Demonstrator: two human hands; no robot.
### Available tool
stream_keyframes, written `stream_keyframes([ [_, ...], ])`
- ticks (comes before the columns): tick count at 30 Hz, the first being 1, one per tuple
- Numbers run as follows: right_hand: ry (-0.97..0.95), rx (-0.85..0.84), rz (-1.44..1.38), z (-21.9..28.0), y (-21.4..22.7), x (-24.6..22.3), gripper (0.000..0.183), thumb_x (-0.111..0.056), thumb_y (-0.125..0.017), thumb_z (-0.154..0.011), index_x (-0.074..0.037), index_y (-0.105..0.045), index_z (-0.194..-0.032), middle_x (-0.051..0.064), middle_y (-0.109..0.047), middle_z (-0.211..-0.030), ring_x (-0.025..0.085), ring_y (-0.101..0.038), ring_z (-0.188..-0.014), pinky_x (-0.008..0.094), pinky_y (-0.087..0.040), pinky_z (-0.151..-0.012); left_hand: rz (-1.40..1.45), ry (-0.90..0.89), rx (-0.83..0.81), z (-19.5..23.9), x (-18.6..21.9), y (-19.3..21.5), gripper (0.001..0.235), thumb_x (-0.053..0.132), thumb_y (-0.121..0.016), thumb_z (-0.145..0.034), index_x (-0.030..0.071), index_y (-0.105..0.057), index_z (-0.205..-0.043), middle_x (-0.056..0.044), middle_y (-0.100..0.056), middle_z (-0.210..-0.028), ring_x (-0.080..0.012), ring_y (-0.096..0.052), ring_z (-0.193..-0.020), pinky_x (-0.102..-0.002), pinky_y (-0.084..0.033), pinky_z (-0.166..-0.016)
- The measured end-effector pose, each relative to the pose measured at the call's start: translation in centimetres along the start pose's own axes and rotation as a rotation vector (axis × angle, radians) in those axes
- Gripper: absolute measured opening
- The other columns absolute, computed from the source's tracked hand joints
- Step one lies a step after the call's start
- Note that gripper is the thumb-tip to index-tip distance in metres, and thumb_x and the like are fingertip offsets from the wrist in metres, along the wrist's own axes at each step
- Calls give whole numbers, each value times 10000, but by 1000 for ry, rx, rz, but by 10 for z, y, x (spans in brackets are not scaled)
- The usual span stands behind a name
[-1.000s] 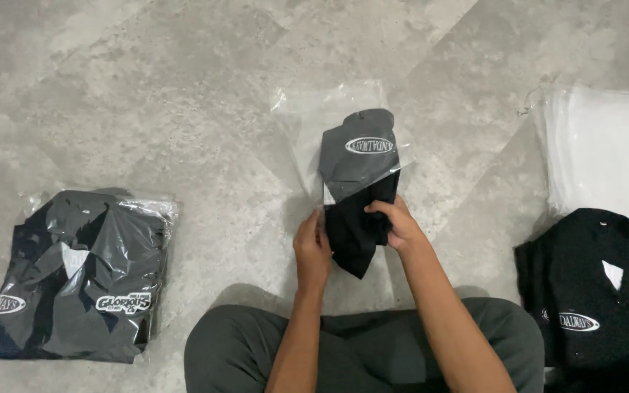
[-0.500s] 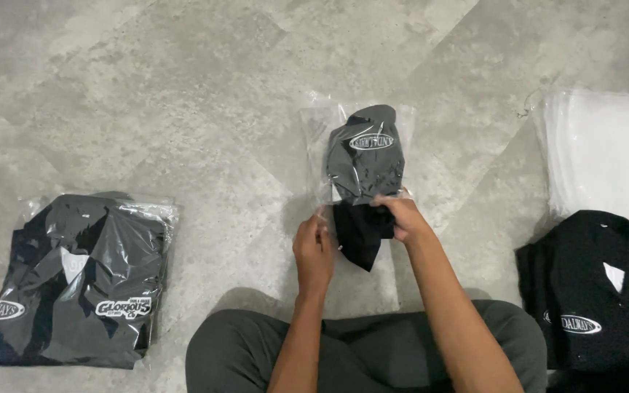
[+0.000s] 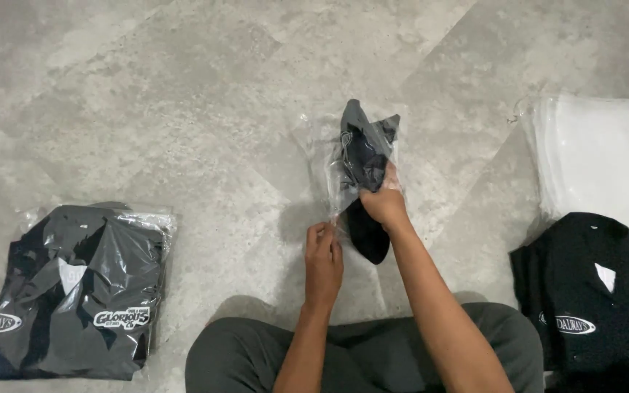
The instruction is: The person sits on the floor and folds black polo shirts. They place each folded shirt into a clear plastic bag, smooth the packaging, and set it aside. The process is repeated for multiple shirts.
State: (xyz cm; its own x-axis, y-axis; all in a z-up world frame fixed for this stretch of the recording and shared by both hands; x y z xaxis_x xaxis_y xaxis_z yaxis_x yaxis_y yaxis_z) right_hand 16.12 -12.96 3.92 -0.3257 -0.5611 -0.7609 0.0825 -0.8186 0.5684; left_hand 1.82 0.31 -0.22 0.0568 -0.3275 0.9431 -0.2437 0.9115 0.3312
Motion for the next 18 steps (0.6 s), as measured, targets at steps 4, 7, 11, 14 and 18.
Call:
stream_keyframes([
  [4,24,34,237,6,-3,-17,765,-146,-659,-877,-30,-406,-1590,271,-540,-1514,472,-507,-1404,588,-415,-1201,81,-3,-84,1,9,-4,273,-73,-503,-1057,-81,-638,-1294,-199,-575,-1298,-277,-707,-991,-424,-613,-886],
  [7,4,26,328,21,-4,-26,838,-123,-638,-852,-17,-334,-1626,279,-503,-1555,480,-477,-1435,596,-358,-1232,33,-9,-140,3,7,-11,258,-57,-532,-1048,-41,-650,-1276,-171,-564,-1317,-256,-710,-1003,-411,-617,-874],
  [11,21,12,255,48,3,-74,873,-115,-612,-864,-57,-243,-1652,260,-476,-1584,480,-434,-1468,607,-316,-1251,66,64,-182,7,-8,-20,301,-27,-525,-1068,-14,-613,-1355,-165,-559,-1313,-237,-693,-1031,-391,-608,-881],
  [14,24,23,228,36,-1,-57,901,-173,-602,-882,-125,-167,-1669,221,-479,-1593,462,-459,-1456,578,-326,-1251,137,230,-164,5,-20,-19,410,19,-529,-1062,-8,-518,-1471,-193,-583,-1323,-272,-669,-1121,-424,-592,-937],
  [18,-5,-22,236,25,-1,-43,1013,-264,-686,-878,-170,-70,-1676,182,-483,-1600,410,-476,-1470,517,-349,-1253,241,465,-144,1,-12,-11,552,114,-513,-1060,22,-405,-1593,-214,-670,-1259,-294,-680,-1162,-438,-581,-966],
])
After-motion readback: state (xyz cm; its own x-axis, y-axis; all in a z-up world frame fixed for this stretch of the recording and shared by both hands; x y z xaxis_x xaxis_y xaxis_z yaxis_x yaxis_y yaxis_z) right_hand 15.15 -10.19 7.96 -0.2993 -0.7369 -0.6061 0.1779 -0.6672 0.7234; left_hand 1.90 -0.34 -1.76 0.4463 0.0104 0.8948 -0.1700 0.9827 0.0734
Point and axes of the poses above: each hand's wrist, its own z-axis away from the middle knuckle, its own y-axis out of the back of the hand, x = y × z, the point moved 2 cm from there along -z, towards the middle knuckle
